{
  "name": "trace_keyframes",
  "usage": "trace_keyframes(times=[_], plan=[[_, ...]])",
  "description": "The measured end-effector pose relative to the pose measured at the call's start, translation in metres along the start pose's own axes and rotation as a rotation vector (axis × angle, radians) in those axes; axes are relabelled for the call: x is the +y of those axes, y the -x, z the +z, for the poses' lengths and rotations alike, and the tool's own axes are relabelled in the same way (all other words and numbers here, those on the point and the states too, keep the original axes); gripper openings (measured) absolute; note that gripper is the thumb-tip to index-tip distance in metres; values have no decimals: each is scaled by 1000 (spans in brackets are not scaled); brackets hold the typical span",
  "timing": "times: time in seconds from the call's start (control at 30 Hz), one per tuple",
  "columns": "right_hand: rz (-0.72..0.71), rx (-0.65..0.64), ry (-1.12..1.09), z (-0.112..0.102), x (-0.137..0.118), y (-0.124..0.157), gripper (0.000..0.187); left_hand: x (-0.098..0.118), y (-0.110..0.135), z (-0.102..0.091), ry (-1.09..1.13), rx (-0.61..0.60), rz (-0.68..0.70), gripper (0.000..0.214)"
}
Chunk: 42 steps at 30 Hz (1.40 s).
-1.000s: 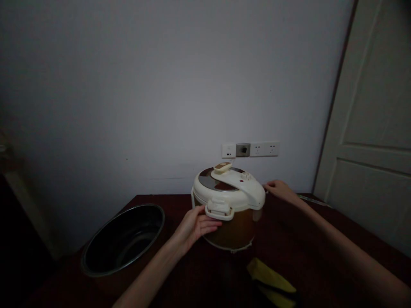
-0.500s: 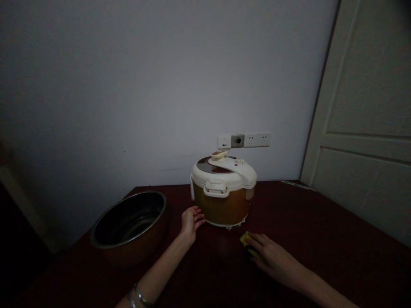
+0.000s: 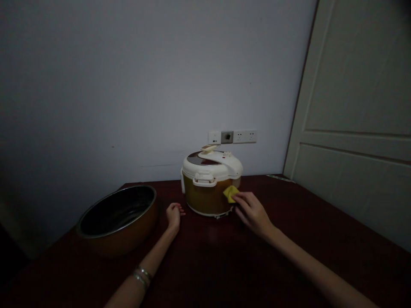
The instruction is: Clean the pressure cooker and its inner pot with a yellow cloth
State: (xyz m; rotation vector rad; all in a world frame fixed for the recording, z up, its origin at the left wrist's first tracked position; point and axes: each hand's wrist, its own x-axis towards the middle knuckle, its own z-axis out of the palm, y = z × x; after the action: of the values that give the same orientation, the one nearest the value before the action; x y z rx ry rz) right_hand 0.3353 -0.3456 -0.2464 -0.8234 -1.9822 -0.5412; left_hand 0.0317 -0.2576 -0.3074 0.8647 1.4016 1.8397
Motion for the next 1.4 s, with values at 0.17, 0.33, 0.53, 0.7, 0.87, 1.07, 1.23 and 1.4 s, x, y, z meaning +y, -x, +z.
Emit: trace_keyframes(times=[0.17, 0.33, 0.53, 0.7, 0.87, 1.07, 1.23, 1.4], plan=[[-36, 139, 105, 23, 18, -28, 30, -7, 0, -4, 4, -56, 19, 9], [31, 85, 32, 55, 17, 12, 26, -8, 1, -5, -1, -95, 35, 10], [-43, 79, 89, 42, 23, -11, 28, -7, 2, -4, -6, -104, 51, 9], [-289, 100, 81, 53, 25, -11, 24, -7, 3, -5, -18, -103, 61, 9], [-393, -162, 43, 63, 33, 38, 25, -8, 4, -5, -38, -105, 65, 10], [-121, -233, 7, 38, 44, 56, 26, -11, 2, -5, -65, -117, 75, 11], [-274, -451, -13, 43, 7, 50, 29, -8, 3, -4, -78, -126, 73, 10], [-176, -526, 3, 61, -10, 42, 33, -4, 6, -2, -96, -137, 68, 10]])
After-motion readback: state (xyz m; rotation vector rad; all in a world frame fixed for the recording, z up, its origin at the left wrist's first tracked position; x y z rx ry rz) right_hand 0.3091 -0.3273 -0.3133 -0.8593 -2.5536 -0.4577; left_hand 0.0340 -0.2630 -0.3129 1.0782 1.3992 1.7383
